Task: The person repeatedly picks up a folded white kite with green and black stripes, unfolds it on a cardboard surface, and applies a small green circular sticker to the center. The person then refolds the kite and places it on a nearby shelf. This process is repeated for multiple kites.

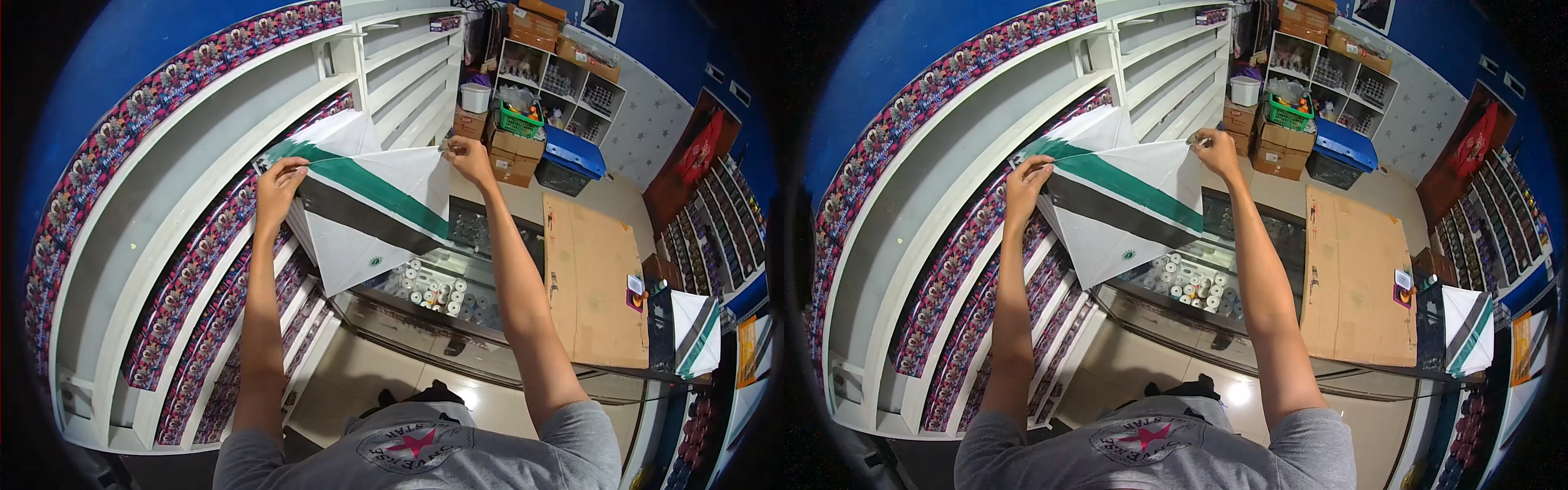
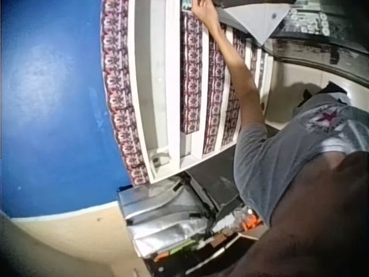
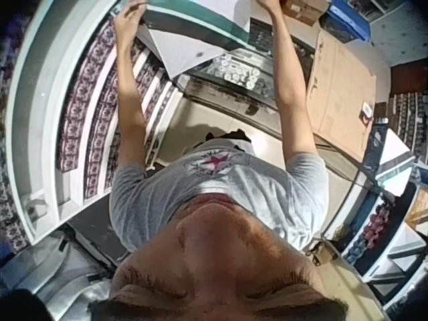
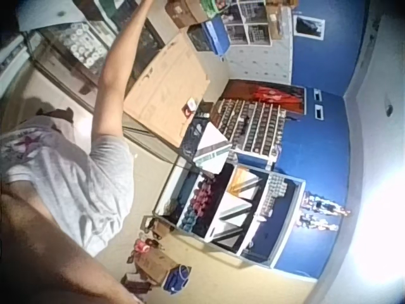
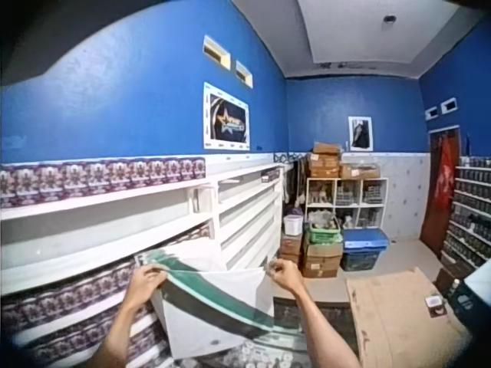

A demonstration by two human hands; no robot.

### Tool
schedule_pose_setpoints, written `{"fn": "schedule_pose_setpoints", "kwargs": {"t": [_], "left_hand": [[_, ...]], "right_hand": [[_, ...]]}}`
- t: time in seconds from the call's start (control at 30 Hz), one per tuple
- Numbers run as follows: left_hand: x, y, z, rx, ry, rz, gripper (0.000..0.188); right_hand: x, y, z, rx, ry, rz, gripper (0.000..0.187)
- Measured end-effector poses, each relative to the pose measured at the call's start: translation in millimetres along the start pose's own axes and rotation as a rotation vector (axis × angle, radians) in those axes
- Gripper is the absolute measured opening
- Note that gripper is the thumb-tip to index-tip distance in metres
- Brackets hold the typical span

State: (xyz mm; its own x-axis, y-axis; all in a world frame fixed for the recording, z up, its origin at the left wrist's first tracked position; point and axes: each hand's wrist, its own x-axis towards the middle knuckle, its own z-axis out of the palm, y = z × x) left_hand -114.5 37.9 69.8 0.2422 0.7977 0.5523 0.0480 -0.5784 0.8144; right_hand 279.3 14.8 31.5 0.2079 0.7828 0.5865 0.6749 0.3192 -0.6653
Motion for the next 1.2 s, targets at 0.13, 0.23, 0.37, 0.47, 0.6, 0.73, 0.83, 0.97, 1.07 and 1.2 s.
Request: {"fn": "schedule_pose_setpoints", "kwargs": {"t": [0.13,0.23,0.37,0.47,0.6,0.73,0.83,0.97,1.07,1.2], "left_hand": [[8,-3,0,-0.007,0.018,-0.005,0.015],[8,-12,-2,0.052,0.037,-0.001,0.015],[12,-17,-1,0.098,0.037,-0.043,0.014],[16,-19,4,0.159,0.053,0.012,0.013],[16,-18,8,0.19,0.067,0.031,0.012],[14,-14,6,0.242,0.091,0.024,0.011],[15,-12,8,0.266,0.111,0.044,0.01],[17,-15,6,0.345,0.134,0.099,0.01],[15,-16,3,0.454,0.136,0.135,0.012],[14,-13,1,0.551,0.143,0.171,0.012]], "right_hand": [[25,19,13,-0.028,-0.021,-0.027,0.019],[39,16,25,-0.045,-0.108,0.045,0.019],[65,29,44,0.0,-0.088,-0.025,0.016],[86,42,59,0.045,-0.136,-0.001,0.016],[109,51,82,0.075,-0.152,-0.056,0.016],[124,45,107,0.102,-0.163,-0.087,0.016],[141,54,123,0.118,-0.171,-0.136,0.014],[157,61,144,0.149,-0.202,-0.126,0.013],[160,60,157,0.131,-0.214,-0.108,0.012],[163,57,164,0.213,-0.207,-0.149,0.015]]}}
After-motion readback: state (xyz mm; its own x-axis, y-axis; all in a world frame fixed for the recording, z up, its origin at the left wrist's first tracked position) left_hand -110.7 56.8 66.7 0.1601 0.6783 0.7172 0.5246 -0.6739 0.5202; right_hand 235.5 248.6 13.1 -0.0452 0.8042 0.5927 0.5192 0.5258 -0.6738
